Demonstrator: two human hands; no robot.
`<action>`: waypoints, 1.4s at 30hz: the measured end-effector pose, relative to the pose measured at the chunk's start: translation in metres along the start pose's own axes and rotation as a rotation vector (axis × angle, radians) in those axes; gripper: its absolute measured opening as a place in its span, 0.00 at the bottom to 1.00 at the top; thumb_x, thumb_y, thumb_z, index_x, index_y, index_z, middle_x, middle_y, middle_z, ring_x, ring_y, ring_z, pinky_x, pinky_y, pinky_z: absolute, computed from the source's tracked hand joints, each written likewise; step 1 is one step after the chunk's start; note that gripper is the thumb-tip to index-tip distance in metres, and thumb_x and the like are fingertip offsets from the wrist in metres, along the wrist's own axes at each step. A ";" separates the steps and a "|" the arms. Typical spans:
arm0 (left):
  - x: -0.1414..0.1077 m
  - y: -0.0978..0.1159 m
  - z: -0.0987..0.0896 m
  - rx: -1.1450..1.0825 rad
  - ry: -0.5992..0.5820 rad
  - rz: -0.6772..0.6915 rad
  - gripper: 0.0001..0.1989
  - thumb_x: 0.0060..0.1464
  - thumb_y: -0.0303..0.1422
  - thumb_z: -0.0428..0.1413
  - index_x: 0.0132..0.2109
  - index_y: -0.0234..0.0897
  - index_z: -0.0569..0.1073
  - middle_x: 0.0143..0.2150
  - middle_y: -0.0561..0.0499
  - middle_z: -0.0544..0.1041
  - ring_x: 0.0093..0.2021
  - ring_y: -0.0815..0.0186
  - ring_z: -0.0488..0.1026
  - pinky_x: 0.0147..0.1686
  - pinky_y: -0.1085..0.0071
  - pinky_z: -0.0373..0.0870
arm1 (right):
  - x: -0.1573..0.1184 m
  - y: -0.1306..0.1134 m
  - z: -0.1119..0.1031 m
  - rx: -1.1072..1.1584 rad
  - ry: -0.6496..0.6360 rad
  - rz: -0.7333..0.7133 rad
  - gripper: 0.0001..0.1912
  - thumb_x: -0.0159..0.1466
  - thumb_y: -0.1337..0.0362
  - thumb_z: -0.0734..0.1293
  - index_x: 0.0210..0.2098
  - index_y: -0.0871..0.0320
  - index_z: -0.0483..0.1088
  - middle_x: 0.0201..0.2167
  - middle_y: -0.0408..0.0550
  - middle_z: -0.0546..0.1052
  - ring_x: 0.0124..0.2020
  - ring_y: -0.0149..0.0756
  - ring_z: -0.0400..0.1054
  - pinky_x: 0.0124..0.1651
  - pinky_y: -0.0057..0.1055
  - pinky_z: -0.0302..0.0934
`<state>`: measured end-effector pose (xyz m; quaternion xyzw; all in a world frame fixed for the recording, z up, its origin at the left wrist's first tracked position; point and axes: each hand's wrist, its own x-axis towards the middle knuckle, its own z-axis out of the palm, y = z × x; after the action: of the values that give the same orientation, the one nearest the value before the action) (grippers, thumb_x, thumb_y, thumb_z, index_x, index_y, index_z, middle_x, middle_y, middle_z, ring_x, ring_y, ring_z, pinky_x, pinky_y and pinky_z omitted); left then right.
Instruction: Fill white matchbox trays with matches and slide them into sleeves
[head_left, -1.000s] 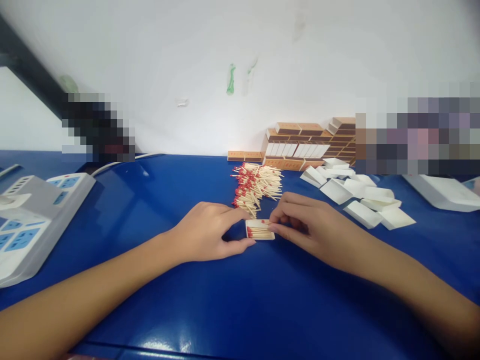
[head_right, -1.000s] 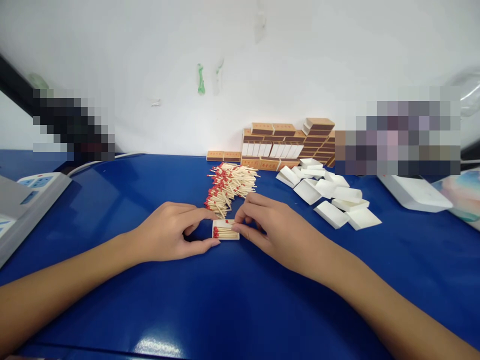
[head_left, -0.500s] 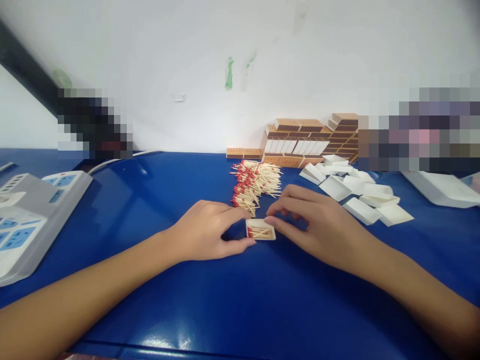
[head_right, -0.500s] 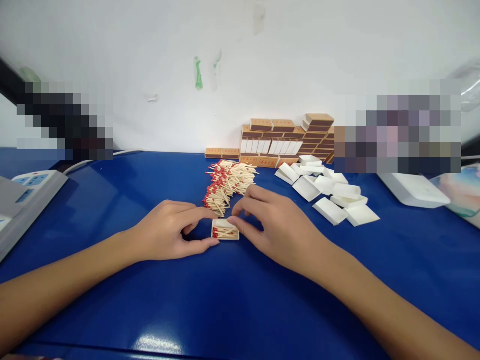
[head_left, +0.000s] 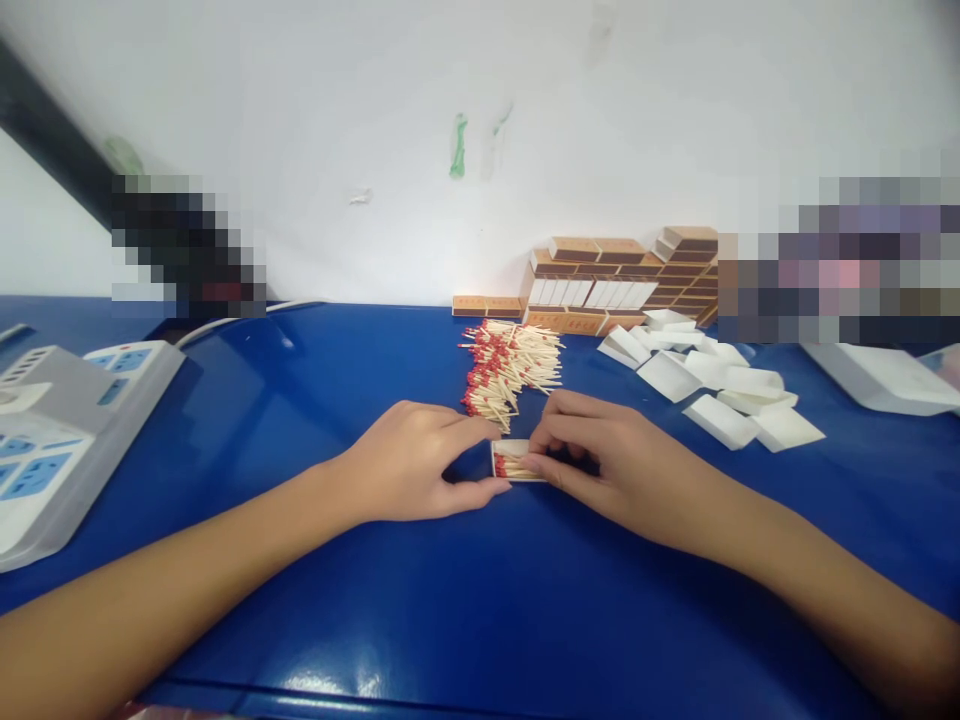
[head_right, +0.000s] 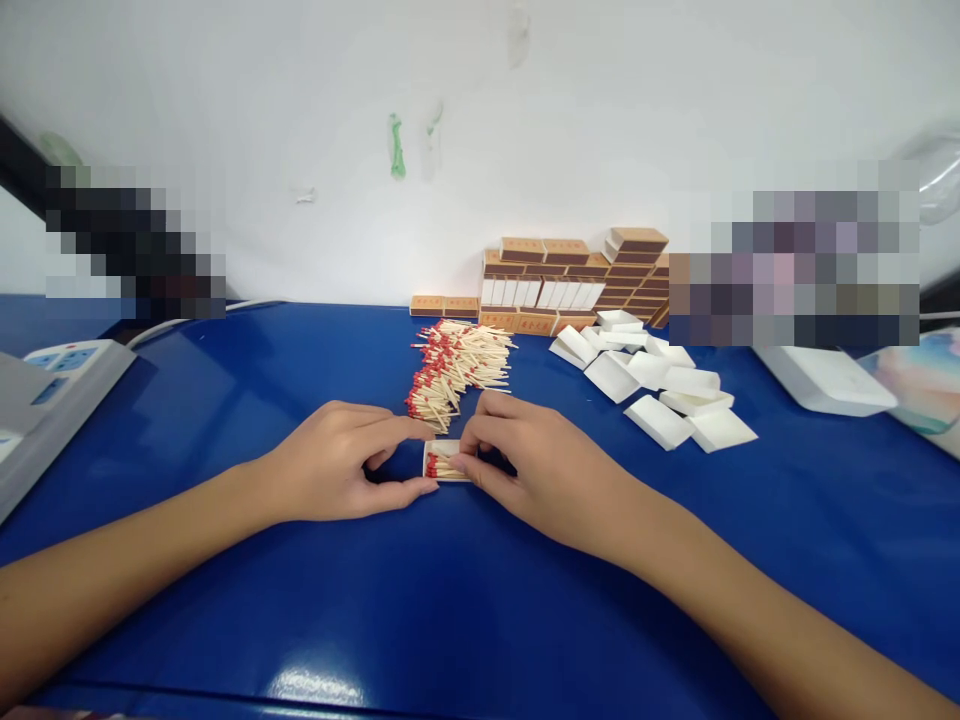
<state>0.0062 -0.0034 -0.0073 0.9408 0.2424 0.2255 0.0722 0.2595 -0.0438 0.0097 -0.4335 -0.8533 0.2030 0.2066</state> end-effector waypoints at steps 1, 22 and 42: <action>0.000 0.000 0.000 0.000 -0.001 -0.001 0.17 0.63 0.44 0.60 0.50 0.36 0.77 0.26 0.57 0.75 0.25 0.70 0.72 0.27 0.73 0.63 | 0.000 0.001 -0.001 -0.003 -0.005 0.001 0.06 0.71 0.64 0.66 0.37 0.56 0.74 0.37 0.47 0.73 0.34 0.32 0.69 0.34 0.30 0.61; 0.001 0.005 0.001 0.028 0.116 0.135 0.14 0.63 0.42 0.60 0.45 0.35 0.75 0.27 0.57 0.77 0.25 0.70 0.73 0.26 0.71 0.65 | 0.006 -0.017 0.007 0.036 0.051 0.015 0.07 0.69 0.67 0.68 0.35 0.56 0.77 0.31 0.45 0.73 0.32 0.32 0.69 0.32 0.29 0.60; 0.000 0.003 -0.001 -0.038 0.081 0.020 0.14 0.61 0.41 0.62 0.48 0.36 0.76 0.26 0.58 0.73 0.24 0.73 0.70 0.26 0.75 0.63 | 0.003 -0.012 0.004 0.232 0.228 0.063 0.09 0.71 0.63 0.66 0.47 0.52 0.77 0.36 0.44 0.79 0.31 0.30 0.69 0.31 0.27 0.64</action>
<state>0.0071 -0.0063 -0.0052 0.9318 0.2314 0.2686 0.0782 0.2478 -0.0480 0.0134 -0.4534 -0.7812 0.2563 0.3442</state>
